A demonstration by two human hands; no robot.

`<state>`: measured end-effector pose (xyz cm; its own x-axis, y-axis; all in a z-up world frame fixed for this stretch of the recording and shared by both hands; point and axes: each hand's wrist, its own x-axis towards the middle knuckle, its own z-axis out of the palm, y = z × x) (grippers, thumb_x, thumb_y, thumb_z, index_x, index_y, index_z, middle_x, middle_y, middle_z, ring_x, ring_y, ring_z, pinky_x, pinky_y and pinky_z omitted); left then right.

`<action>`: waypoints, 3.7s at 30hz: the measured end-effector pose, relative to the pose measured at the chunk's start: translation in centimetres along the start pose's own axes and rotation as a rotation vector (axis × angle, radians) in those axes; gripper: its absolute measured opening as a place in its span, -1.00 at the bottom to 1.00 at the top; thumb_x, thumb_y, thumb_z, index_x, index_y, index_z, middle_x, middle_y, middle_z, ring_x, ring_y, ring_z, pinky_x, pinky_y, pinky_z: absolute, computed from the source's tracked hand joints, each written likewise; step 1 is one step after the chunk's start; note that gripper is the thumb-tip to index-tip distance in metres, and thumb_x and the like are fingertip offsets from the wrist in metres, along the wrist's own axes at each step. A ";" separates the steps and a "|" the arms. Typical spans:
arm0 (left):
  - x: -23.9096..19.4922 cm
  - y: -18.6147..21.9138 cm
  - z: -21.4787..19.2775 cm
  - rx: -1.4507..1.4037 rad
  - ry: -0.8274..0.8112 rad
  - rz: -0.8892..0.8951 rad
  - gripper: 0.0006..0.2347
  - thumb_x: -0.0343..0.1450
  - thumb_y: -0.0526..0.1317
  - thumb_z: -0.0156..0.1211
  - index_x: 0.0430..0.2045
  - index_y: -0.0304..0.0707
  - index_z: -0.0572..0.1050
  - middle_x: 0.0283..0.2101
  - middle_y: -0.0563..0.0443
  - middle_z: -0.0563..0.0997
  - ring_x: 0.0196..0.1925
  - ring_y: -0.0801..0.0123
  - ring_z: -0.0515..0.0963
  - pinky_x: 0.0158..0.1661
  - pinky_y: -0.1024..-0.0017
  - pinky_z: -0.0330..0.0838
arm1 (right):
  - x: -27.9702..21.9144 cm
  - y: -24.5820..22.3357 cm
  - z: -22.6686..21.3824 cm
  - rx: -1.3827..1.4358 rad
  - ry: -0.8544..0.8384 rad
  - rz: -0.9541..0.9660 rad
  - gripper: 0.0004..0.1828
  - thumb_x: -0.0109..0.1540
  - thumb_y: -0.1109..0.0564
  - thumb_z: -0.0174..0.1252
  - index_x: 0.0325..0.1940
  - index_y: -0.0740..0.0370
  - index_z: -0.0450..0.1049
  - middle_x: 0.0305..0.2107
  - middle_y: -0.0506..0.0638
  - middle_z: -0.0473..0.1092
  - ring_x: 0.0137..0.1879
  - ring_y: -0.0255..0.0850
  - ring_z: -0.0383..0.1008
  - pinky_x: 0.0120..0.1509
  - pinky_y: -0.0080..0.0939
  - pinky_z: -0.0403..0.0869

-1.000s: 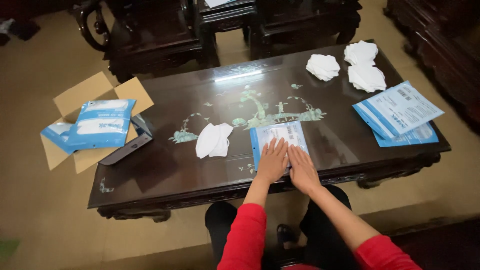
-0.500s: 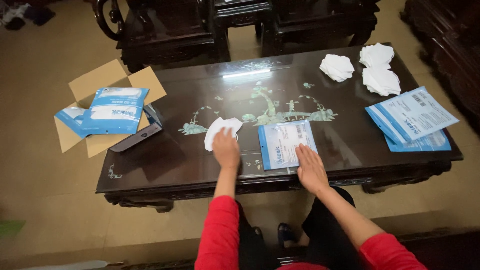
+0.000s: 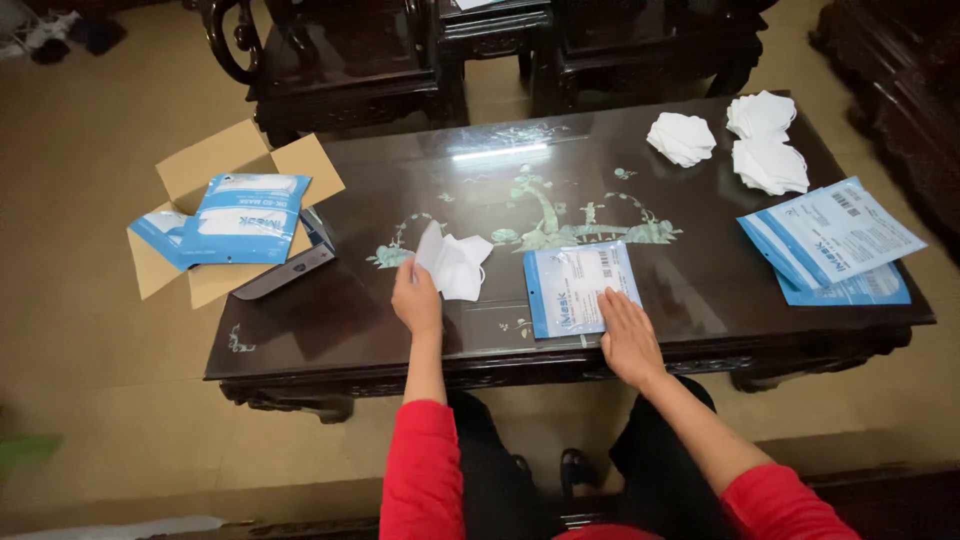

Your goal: Packing individual face masks into blue plastic envelopes on a table

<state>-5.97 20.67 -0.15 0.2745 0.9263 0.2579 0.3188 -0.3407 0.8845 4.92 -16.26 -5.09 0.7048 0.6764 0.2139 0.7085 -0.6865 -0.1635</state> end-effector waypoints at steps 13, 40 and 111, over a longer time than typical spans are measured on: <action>-11.9 4.4 -2.6 -1.040 -0.470 -0.610 -0.67 0.41 -0.40 0.22 0.08 -0.45 0.47 -0.06 -0.19 0.65 -0.10 0.14 0.70 -0.17 0.20 0.67 | 0.8 -1.3 -5.0 0.448 0.045 0.117 -0.21 0.14 0.26 0.09 0.50 0.02 0.21 0.54 0.21 -0.12 0.59 0.15 -0.06 0.64 0.15 -0.02; -20.1 14.8 -6.4 -0.722 -0.833 -0.725 -0.15 0.39 -0.09 0.41 0.48 -0.31 -0.10 0.25 -0.37 0.34 0.31 0.02 0.41 0.23 -0.06 0.31 | -3.1 -9.0 -13.9 0.865 0.458 -0.082 -0.71 0.27 0.08 0.21 0.06 -0.08 0.68 -0.04 -0.17 0.61 0.13 -0.16 0.55 0.30 -0.10 0.42; -23.3 14.6 -4.6 -0.919 -0.660 -0.600 -0.60 0.55 -0.24 0.10 0.30 -0.41 0.33 0.20 -0.20 0.53 0.17 0.29 0.53 0.22 0.18 0.45 | -2.5 -11.1 -11.8 1.737 0.147 0.908 -0.55 0.19 0.23 0.35 0.14 0.25 0.43 -0.17 0.02 0.47 -0.07 -0.17 0.57 0.05 -0.13 0.61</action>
<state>-11.87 -5.19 8.55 0.7863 0.5506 -0.2802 -0.1199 0.5810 0.8050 -5.16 -13.51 7.52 0.8761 0.2482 -0.4132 -0.4715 0.2629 -0.8418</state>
